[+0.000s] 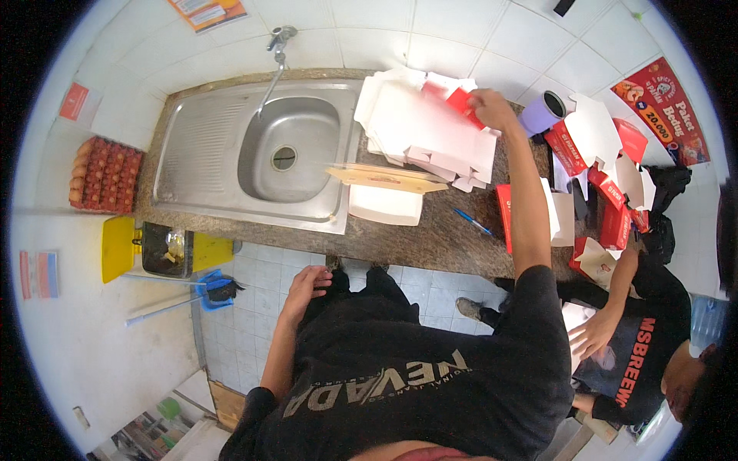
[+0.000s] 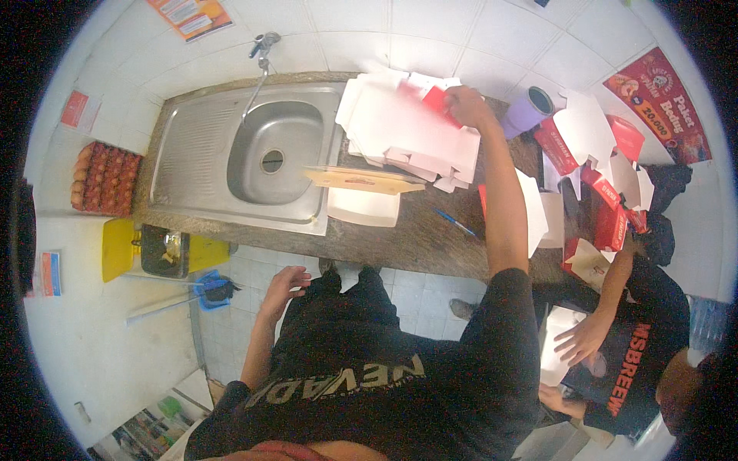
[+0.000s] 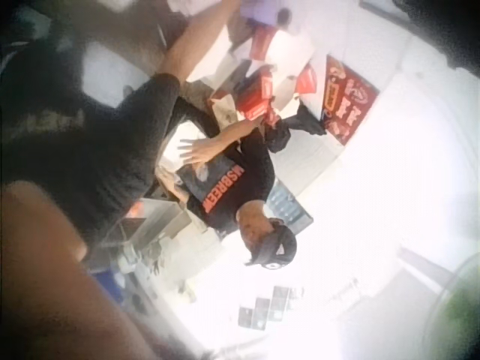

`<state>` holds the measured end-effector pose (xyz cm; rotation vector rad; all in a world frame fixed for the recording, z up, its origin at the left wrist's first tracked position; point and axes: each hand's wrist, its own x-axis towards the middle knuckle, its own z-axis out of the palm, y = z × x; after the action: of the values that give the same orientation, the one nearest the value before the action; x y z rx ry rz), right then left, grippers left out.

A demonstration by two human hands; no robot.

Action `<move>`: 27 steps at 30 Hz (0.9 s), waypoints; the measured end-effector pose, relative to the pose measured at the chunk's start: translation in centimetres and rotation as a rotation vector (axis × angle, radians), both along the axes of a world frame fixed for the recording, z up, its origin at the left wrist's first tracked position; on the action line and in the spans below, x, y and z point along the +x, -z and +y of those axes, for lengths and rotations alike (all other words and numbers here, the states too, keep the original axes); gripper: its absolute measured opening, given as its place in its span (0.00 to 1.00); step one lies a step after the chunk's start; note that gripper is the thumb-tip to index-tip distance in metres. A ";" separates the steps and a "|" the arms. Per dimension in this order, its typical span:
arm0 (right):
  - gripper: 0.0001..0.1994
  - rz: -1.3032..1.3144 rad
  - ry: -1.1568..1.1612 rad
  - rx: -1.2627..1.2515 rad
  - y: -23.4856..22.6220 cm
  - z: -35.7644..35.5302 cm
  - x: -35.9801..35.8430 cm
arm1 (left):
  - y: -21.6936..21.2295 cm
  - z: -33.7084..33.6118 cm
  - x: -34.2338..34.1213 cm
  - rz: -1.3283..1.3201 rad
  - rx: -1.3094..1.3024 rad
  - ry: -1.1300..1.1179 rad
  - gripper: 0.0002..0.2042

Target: The person mops the tiled floor with a mop and bucket, then moves to a counter to fold and assemble red-and-white food boxes. They repeatedly fold the flaps and stack the assembled boxes on the counter.

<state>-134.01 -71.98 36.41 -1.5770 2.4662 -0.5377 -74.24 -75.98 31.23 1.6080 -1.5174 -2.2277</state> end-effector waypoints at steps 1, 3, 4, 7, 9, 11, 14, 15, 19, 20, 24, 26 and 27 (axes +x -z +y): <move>0.14 0.089 0.156 -0.009 -3.1 -0.3 2.0 | 0.0 -0.1 0.0 0.011 -0.011 0.005 0.20; 0.15 0.224 0.269 -0.104 -9.0 -0.3 6.8 | -0.4 -0.3 -0.5 0.045 -0.076 0.058 0.19; 0.15 0.293 0.325 -0.151 -10.6 0.0 9.5 | -1.1 -0.3 -1.0 0.067 -0.130 0.104 0.19; 0.15 0.408 0.082 -0.406 -11.8 1.2 18.6 | -3.5 -0.2 -2.1 0.203 -0.421 0.334 0.18; 0.20 0.272 -0.055 -0.275 -12.2 1.7 28.2 | -10.3 0.5 -2.2 0.339 -0.618 0.525 0.18; 0.21 0.161 -0.315 -0.163 -10.1 2.4 36.2 | -14.8 0.7 -1.0 0.596 -0.672 0.699 0.17; 0.20 -0.130 -0.725 0.153 -9.4 2.2 46.1 | -19.6 -0.4 3.3 0.843 -0.565 0.768 0.18; 0.18 -0.234 -0.751 0.434 -10.7 1.6 49.1 | -20.3 -0.9 5.4 0.836 -0.547 0.752 0.18; 0.10 -0.526 -0.948 0.014 -3.3 0.3 55.6 | -16.9 -3.5 12.5 0.398 -0.936 0.626 0.26; 0.13 -0.399 -1.024 0.232 -3.5 -0.7 56.9 | -14.7 -3.6 14.5 0.263 -0.949 0.631 0.27; 0.11 -0.246 -1.084 0.432 -3.3 -2.8 60.4 | -9.5 -5.0 20.9 0.180 -0.802 0.679 0.31; 0.12 -0.307 -1.086 0.484 -3.7 -3.7 61.0 | -8.1 -5.1 22.8 0.218 -0.731 0.661 0.27; 0.13 -0.334 -1.079 0.541 -4.2 -4.2 61.4 | -7.5 -5.2 23.2 0.230 -0.647 0.637 0.24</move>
<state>-72.61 -76.18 40.65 -1.9937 1.0904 0.0564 -51.03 -81.23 38.75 0.7230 -2.5488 -1.6998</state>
